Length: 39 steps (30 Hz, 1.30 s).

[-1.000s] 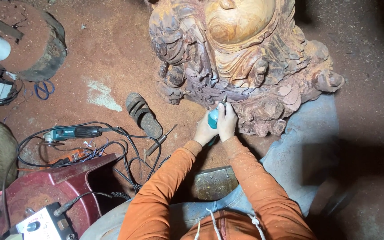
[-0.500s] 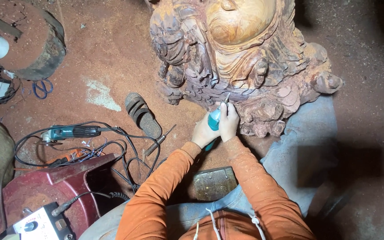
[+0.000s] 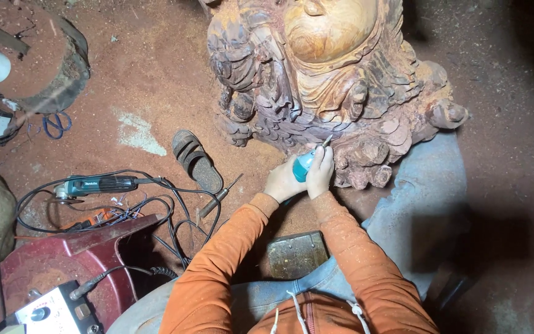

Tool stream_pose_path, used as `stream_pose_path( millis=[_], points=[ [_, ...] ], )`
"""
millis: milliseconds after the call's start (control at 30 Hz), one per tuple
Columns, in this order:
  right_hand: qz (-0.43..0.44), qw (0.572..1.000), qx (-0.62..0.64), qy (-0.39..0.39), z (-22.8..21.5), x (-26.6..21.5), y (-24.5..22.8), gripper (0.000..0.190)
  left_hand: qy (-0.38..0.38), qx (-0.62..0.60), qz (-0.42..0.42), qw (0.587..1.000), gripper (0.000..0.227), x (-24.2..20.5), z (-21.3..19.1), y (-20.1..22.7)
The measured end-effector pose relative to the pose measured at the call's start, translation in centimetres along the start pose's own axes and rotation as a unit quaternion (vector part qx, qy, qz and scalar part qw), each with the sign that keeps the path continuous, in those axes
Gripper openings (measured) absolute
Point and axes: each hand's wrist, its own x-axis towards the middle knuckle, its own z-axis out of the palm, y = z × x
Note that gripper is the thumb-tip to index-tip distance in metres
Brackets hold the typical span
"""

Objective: Using a handheld rotary tool to carve and refine intricate details on a large wooden statue.

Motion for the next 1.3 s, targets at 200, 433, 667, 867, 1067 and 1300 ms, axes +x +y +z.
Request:
stream_pose_path(
  millis=[200, 433, 667, 867, 1067, 1300],
  points=[
    [0.069, 0.996, -0.005, 0.056, 0.9, -0.3, -1.5, 0.048, 0.001, 0.09, 0.034, 0.995, 0.072, 1.3, 0.0, -1.5],
    [0.044, 0.997, -0.007, 0.07, 1.0, -0.4, -1.4, 0.048, -0.001, 0.087, 0.042, 0.995, 0.07, 0.9, -0.8, -0.7],
    [-0.015, 1.0, -0.01, 0.003, 0.2, -0.2, -0.8, 0.035, 0.005, 0.011, -0.005, 1.0, 0.072, 0.1, 0.4, -0.9],
    [0.009, 1.0, -0.006, -0.021, 0.1, -0.2, -1.6, 0.035, -0.006, -0.024, -0.025, 0.999, 0.072, -1.5, -1.5, 1.2],
    [0.067, 0.997, 0.031, 0.013, 0.2, 0.3, -1.3, 0.042, -0.018, 0.055, -0.012, 0.998, 0.08, 0.1, -1.2, 0.7],
    [0.035, 0.997, -0.004, -0.062, -0.2, 0.6, -1.3, 0.036, -0.005, -0.029, -0.055, 0.998, 0.077, -1.7, -1.2, 1.5]
  ],
)
